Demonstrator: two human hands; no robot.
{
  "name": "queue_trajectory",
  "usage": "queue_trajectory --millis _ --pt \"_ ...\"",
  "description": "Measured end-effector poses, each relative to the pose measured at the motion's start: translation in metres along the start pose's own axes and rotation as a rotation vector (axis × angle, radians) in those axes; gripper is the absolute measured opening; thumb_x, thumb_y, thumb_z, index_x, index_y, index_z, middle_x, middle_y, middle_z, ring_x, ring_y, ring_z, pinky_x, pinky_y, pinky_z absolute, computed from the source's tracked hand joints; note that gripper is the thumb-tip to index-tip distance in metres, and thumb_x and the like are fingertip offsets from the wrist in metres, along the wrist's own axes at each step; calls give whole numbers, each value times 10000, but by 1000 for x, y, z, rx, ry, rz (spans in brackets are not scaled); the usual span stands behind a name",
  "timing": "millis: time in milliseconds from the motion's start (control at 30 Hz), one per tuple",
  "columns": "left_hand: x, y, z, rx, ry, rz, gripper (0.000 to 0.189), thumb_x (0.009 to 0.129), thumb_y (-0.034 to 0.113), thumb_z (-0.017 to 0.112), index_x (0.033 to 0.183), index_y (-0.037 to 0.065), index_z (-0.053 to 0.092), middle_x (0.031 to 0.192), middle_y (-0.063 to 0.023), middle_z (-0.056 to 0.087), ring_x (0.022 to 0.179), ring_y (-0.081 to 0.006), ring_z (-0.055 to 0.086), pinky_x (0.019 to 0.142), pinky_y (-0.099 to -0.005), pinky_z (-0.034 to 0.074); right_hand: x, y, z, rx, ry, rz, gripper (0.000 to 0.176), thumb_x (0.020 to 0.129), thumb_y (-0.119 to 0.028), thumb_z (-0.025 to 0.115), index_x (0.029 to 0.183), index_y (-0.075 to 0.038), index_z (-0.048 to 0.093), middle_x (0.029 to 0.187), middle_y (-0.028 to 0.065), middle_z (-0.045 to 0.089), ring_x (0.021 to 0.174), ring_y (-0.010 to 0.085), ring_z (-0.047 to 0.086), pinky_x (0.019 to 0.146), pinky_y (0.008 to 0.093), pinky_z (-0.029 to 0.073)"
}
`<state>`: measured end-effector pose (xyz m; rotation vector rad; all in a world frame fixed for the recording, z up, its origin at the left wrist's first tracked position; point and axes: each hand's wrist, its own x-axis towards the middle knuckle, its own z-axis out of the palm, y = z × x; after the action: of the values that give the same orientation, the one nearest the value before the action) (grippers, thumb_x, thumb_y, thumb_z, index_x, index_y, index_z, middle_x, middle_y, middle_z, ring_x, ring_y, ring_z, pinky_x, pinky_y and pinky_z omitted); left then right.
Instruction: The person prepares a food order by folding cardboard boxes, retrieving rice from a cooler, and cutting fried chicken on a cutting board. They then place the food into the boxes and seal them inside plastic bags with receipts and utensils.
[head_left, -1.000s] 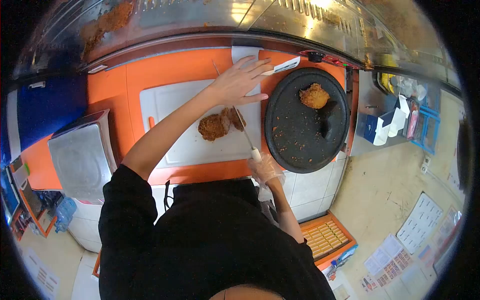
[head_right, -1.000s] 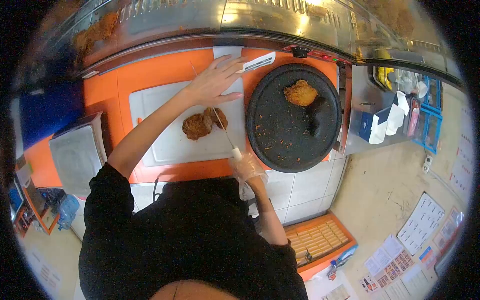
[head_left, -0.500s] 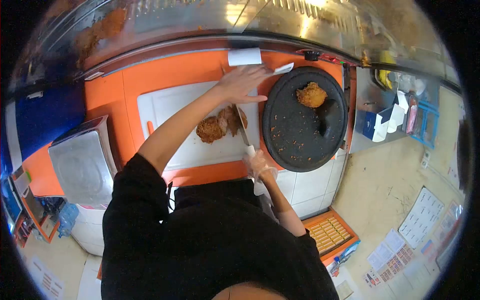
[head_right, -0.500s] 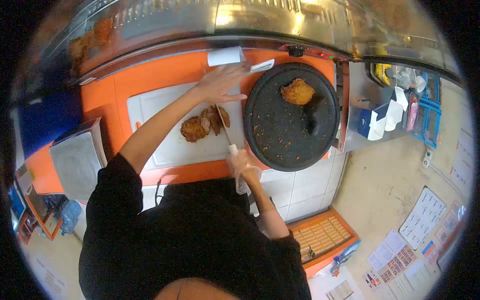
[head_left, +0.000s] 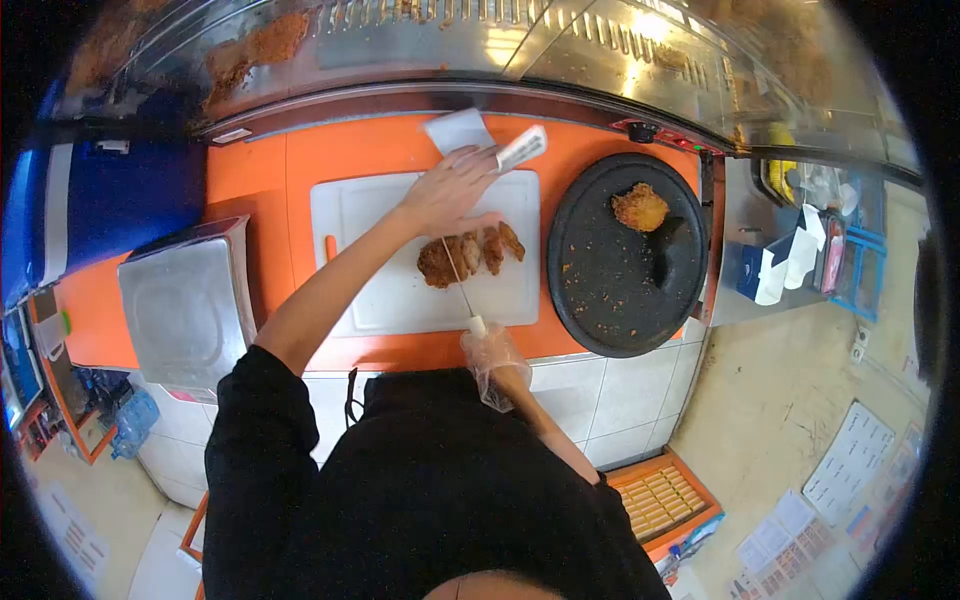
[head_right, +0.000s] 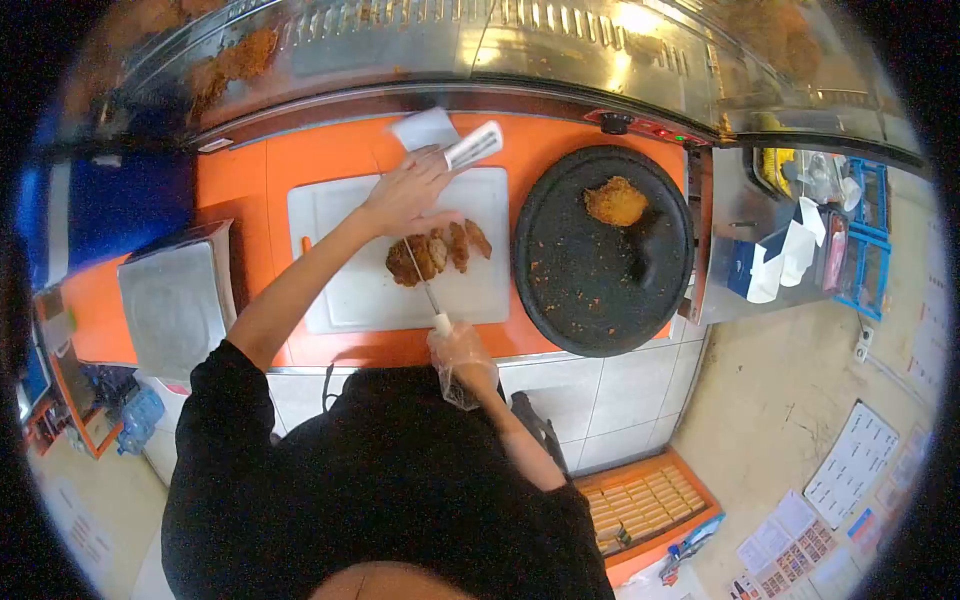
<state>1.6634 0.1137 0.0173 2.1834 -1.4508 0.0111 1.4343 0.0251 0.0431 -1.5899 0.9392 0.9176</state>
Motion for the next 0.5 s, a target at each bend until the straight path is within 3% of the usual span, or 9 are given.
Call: queue_trajectory --millis 33,167,233,267,333,367,433,500 --pt "-3 0 5 -18 -8 -7 665 876 496 446 1319 8 357 1349 -229 372 1275 -352 323 1090 -462 189 4 4 6 166 -66 6 166 832 -181 548 780 -24 558 573 43 537 479 153 527 418 312 382" --pt "10 -13 38 -19 -49 37 717 872 542 426 1339 7 331 1353 -238 364 1285 -350 315 1089 -463 190 15 15 19 70 -4 72 122 834 -165 554 825 -44 556 577 26 538 484 152 528 408 296 385" --pt "28 -9 58 7 -139 97 720 878 546 418 1355 17 317 1378 -230 343 1307 -344 292 1087 -462 188 36 39 23 360 -88 -12 144 840 -187 550 872 -47 550 579 20 536 477 152 524 403 294 380" --pt "31 -11 66 18 -131 102 720 878 546 418 1355 17 317 1378 -230 343 1307 -344 292 1087 -462 188 35 37 18 358 -85 -26 144 840 -187 550 872 -47 550 579 20 536 477 152 524 403 294 380" --pt "35 -15 75 -145 -148 96 698 890 502 434 1385 34 282 1408 -222 314 1331 -336 262 1088 -466 178 30 35 4 -17 -114 -287 208 839 -238 563 815 -31 567 570 50 546 494 165 542 414 324 384" --pt "36 -11 56 -140 -149 102 698 890 502 434 1385 34 282 1408 -222 314 1331 -336 262 1088 -466 178 22 27 1 -13 -111 -293 208 839 -238 563 815 -31 567 570 50 546 494 165 542 414 324 384" --pt "24 -5 9 -96 110 55 746 881 487 453 1406 8 226 1393 -231 329 1298 -344 303 1087 -474 180 2 13 -2 -93 51 -23 204 823 -241 578 790 -41 557 591 44 531 502 160 527 476 315 421" --pt "4 2 -19 -131 75 14 717 875 456 480 1406 33 248 1396 -232 319 1315 -342 275 1093 -471 172 -15 -1 7 -80 29 -31 258 823 -272 583 728 -32 567 577 75 549 498 172 542 451 333 404"
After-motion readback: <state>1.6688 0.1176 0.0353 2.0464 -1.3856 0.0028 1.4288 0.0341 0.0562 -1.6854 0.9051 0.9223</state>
